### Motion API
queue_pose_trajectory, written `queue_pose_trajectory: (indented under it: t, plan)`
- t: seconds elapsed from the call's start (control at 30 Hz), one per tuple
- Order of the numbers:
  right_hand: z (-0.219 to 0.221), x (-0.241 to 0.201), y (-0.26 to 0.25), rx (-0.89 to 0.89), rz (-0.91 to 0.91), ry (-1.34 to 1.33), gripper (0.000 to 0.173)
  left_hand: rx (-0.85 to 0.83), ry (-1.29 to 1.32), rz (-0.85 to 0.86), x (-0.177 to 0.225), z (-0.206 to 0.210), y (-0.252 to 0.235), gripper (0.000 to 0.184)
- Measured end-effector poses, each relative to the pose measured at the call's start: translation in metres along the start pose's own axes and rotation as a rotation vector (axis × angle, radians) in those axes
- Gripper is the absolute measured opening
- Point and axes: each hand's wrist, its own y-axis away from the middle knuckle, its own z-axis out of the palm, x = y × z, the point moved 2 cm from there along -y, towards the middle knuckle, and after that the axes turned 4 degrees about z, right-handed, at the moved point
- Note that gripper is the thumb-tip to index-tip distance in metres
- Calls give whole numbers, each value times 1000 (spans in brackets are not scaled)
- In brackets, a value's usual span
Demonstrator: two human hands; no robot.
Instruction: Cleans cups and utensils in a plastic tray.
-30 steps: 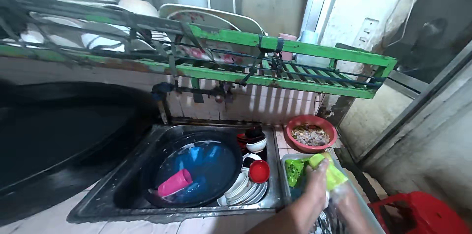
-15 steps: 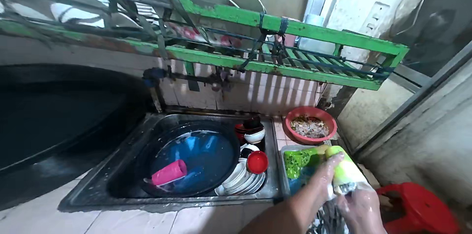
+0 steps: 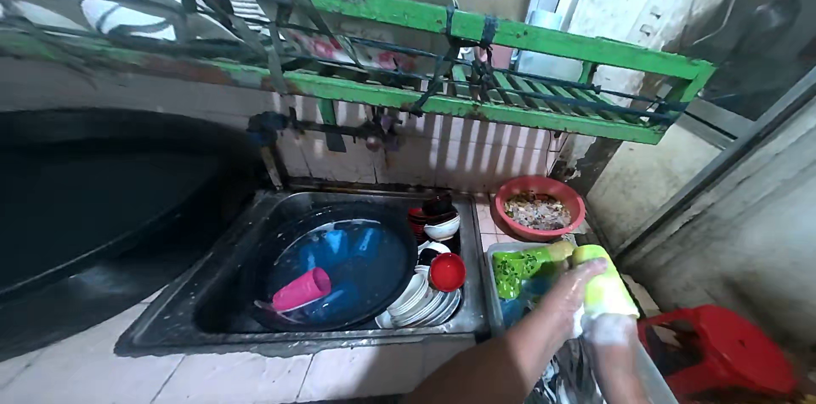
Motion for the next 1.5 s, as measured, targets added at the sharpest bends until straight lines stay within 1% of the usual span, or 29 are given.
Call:
queue_pose_trajectory:
  t: [0.07, 0.1, 0.13, 0.17, 0.23, 0.3, 0.37, 0.4, 0.43, 0.5, 0.53, 0.63, 0.7, 0.77, 0.8, 0.9, 0.93, 0.97, 1.07, 1.1, 1.13, 1.2, 1.23, 1.27, 1.33, 1.37, 1.4, 1.43, 1.5]
  plan:
    - [-5, 37, -7, -137, -346, 422, 42, 78, -175, 40, -7, 4, 1, 77]
    - [-10, 47, -11, -185, -393, 484, 43, 75, -297, 44, -7, 5, 5, 85]
    - [-16, 51, -15, -212, -358, 445, 44, 34, -460, 57, -4, 6, 11, 86]
    - [-22, 50, -19, -212, -264, 295, 45, -45, -663, 91, 1, 8, 21, 79]
    - [-35, 46, -32, -206, 6, -115, 41, -299, -1151, 237, 9, 16, 41, 63]
    - [-45, 37, -42, -262, 297, -469, 22, -546, -1488, 487, 10, 15, 53, 66]
    - [-55, 23, -44, -418, 463, -594, 16, -591, -1658, 826, 10, 3, 40, 66]
    - [-60, 17, -45, -490, 459, -523, 18, -606, -1675, 890, 16, -4, 29, 70]
    - [-67, 11, -48, -541, 427, -392, 23, -612, -1684, 866, 22, -11, 20, 73]
    - [-83, 1, -56, -552, 352, -256, 48, -526, -1616, 658, 31, -25, 7, 75]
    - [-92, -7, -58, -491, 314, -233, 55, -429, -1487, 516, 35, -32, 1, 76]
    - [-103, -24, -54, -252, 168, -205, 71, -95, -780, 218, 33, -41, -6, 69]
    - [-85, -28, -35, -189, -33, -89, 78, -5, -448, 149, 27, -22, 13, 65]
    - [-57, -24, -23, -109, -193, 3, 80, 26, -286, 142, 17, -1, 28, 59]
    - [-50, -20, -27, -40, -185, 4, 75, 45, -248, 127, 9, 5, 34, 58]
    - [-51, -11, -52, 71, 108, -94, 53, 77, -193, 54, -5, 10, 49, 63]
    - [-50, -11, -49, 82, 124, -118, 51, 84, -186, 57, -2, 10, 50, 62]
    - [-47, -12, -39, 86, 69, -128, 52, 99, -184, 80, 3, 9, 48, 61]
    - [-27, -14, 0, 43, -296, -112, 56, 132, -185, 163, 13, -6, 27, 59]
    - [-23, -14, 2, 28, -335, -113, 56, 120, -194, 161, 13, -9, 26, 59]
    - [-26, -17, -2, 16, -279, -111, 57, 89, -226, 143, 13, -10, 28, 60]
    - [-42, -24, -26, 14, -50, -52, 60, -40, -310, 81, 8, -9, 38, 65]
    - [-50, -26, -42, 13, 35, 21, 57, -107, -354, 76, 3, -8, 39, 71]
    - [-56, -30, -54, -18, 86, 130, 53, -152, -446, 91, -1, -5, 38, 83]
    - [-54, -42, -59, -143, 92, 425, 52, -174, -899, 145, 0, -1, 37, 103]
    - [-48, -47, -55, -176, 59, 537, 53, -151, -1097, 184, -2, 1, 37, 101]
    - [-44, -48, -53, -168, 43, 540, 54, -131, -1156, 202, -1, 2, 38, 101]
    - [-44, -45, -53, -138, 66, 418, 53, -125, -1088, 189, 3, 3, 41, 103]
    - [-48, -27, -60, -47, 154, -91, 53, -135, -619, 109, 14, 1, 46, 98]
